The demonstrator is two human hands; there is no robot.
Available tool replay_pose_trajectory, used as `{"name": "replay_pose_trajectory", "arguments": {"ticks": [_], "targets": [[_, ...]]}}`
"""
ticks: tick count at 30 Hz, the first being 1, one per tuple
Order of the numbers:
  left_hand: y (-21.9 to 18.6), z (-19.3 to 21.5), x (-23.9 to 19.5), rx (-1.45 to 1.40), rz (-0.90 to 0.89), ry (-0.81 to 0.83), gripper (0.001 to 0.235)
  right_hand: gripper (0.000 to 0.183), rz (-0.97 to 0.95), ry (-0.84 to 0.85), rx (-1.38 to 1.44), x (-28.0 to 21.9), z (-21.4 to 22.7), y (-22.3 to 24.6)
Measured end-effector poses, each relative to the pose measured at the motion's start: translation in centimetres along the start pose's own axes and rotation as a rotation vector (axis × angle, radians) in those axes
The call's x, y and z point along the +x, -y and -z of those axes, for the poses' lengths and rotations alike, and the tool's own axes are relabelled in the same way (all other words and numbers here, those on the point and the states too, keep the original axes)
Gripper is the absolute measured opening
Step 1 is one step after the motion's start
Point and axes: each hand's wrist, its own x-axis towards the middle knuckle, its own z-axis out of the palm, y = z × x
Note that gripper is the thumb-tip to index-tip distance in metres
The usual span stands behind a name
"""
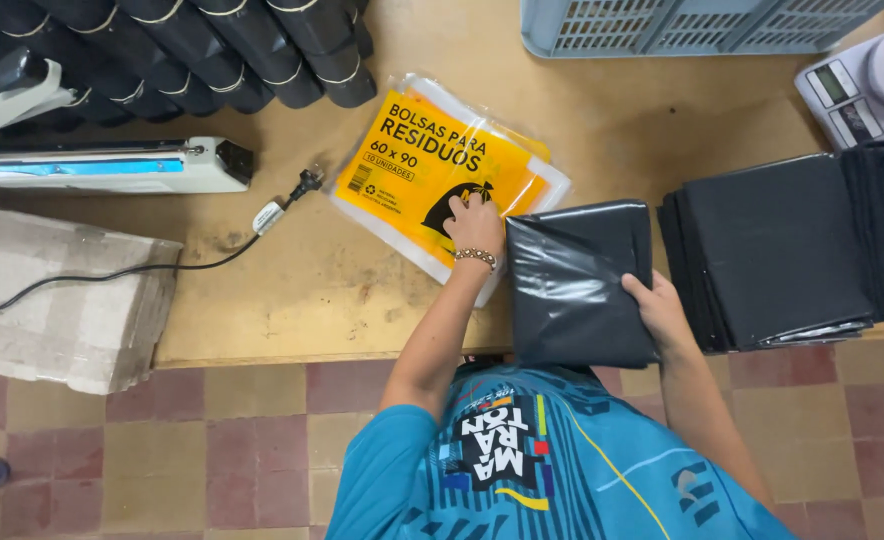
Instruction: Using a mallet to process packaging sleeves and then manually inserting black plastic bags into them.
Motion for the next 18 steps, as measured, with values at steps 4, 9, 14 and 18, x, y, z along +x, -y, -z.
{"name": "replay_pose_trajectory", "arguments": {"ticks": [4,9,14,18], "targets": [[0.7,-1.5,0.1,-0.019,-0.015,0.021,0.008,0.015,0.003,-0.022,-0.004,-0.4,-1.1,1.8],[0.7,-0.3,-1.3,-0.032,-0.031,-0.053,0.012,0.015,-0.014,-0.01,-0.024,-2.3,-1.8,4.9],[0.9,0.6,-1.5,-0.043,-0.019,-0.076,0.014,0.017,-0.054,0.011,-0.046,-3.7,-1.5,6.7],[1.9,-1.9,-1.2,-0.011,-0.074,-0.135,0.013,0.015,-0.025,0.023,-0.054,-1.7,-1.2,4.8]]}}
